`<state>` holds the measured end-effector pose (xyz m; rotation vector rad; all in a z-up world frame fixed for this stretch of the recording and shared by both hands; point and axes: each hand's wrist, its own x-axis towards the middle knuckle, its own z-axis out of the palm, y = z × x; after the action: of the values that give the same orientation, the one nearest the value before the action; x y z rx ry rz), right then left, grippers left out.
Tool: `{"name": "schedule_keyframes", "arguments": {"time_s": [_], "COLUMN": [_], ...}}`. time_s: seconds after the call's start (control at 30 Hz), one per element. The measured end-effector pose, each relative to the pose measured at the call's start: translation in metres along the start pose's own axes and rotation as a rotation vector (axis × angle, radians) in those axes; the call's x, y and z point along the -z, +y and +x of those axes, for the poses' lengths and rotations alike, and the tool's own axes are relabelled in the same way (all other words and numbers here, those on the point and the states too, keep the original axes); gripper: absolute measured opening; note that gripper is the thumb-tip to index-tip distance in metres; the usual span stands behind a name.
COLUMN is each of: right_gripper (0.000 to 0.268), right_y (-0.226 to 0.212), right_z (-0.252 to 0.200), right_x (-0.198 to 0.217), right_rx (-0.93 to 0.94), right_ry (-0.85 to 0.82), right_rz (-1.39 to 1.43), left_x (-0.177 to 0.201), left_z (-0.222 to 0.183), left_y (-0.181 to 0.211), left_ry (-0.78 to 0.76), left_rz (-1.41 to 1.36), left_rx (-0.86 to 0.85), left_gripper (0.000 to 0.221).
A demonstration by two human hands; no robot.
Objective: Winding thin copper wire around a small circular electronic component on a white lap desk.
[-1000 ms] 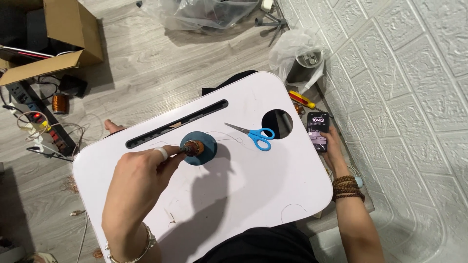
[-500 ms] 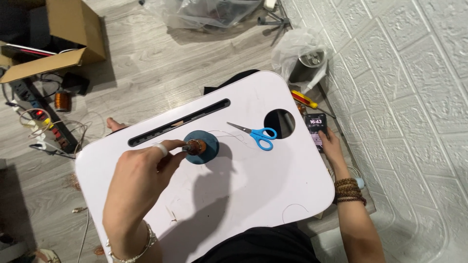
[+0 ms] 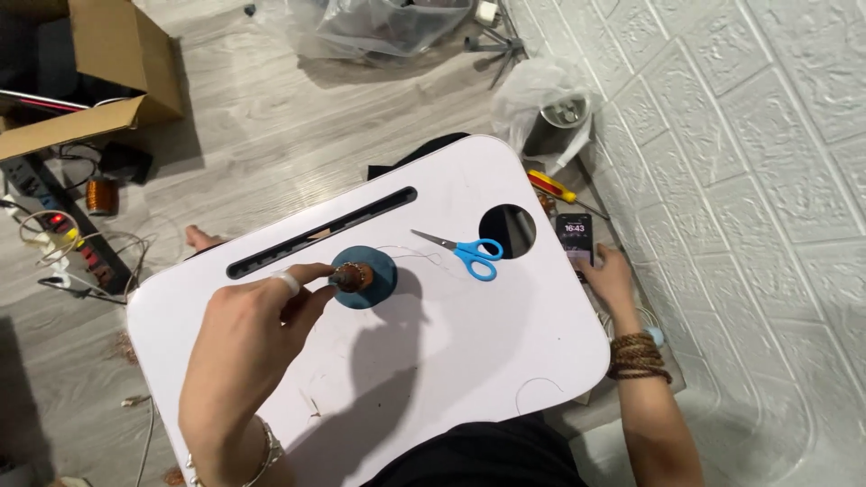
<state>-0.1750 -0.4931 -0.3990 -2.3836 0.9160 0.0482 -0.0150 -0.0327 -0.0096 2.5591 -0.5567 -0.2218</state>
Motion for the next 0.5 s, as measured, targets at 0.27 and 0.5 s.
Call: {"name": "schedule_keyframes", "arguments": {"time_s": [0.27, 0.5], "right_gripper": [0.047, 0.051], "right_y": [-0.064, -0.02], "right_z": [0.002, 0.006], "right_x": [0.069, 0.047], "right_rx": [-0.033, -0.182], "right_ry": [-0.007, -0.109], "right_rz": [0.035, 0.195], "left_x": [0.002, -0.002], "left_z": [0.0, 0.001], "left_y": [-0.002, 0.003], "left_ry": [-0.003, -0.031], "left_rz": [-0.026, 0.062], "left_rx": [-0.043, 0.048], "left_gripper": [0.025, 0.03]}}
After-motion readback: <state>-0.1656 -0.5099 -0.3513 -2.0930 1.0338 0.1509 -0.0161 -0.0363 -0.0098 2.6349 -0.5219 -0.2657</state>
